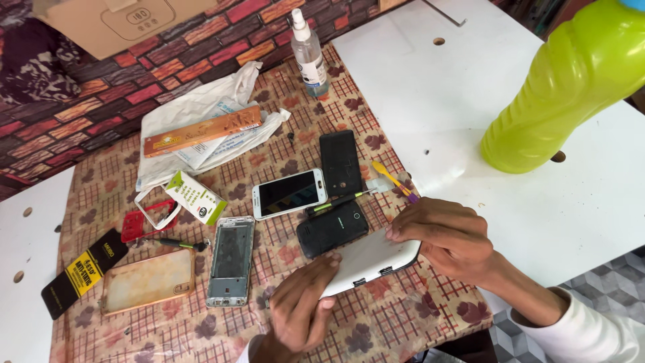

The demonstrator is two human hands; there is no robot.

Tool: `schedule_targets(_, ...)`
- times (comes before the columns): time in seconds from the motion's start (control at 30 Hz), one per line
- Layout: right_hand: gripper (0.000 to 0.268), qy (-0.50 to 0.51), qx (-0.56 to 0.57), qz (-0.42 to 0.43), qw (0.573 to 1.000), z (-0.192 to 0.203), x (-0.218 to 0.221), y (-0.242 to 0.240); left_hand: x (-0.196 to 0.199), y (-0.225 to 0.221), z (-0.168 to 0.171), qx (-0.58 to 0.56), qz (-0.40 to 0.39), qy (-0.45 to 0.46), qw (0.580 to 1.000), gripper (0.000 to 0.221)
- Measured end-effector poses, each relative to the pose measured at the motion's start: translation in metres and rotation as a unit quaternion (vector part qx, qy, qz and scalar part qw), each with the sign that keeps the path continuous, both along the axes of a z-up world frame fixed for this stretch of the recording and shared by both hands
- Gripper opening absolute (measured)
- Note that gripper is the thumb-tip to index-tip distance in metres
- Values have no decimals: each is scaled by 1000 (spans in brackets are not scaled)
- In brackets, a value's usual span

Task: The person handles a black smartphone, then picks up a white smartphone with a cracked screen. They use a prying tool to separate the screen from the frame, working along the edges to detach it.

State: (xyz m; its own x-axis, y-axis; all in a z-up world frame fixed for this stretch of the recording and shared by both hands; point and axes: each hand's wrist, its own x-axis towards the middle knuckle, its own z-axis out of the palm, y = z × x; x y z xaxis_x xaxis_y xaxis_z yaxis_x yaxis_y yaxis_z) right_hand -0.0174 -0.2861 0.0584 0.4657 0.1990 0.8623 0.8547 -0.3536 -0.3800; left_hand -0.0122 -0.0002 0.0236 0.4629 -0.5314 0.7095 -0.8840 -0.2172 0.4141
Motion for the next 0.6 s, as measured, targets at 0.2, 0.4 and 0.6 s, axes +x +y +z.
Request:
schedule_targets(0.2, 21, -64, -14, 1, 998, 31, 3, 13, 2, -10, -1, 4, -37, 85, 996, 41)
schedule_targets(0.4, 26, -99, -44, -20, 994, 50, 7, 28, 0, -1, 15, 22, -75, 171, 982, 41)
schedule_targets(0.6, 25, -96, -29, 72, 992, 57, 11, 50, 1, 5, 17, 38, -70, 157, 984, 39)
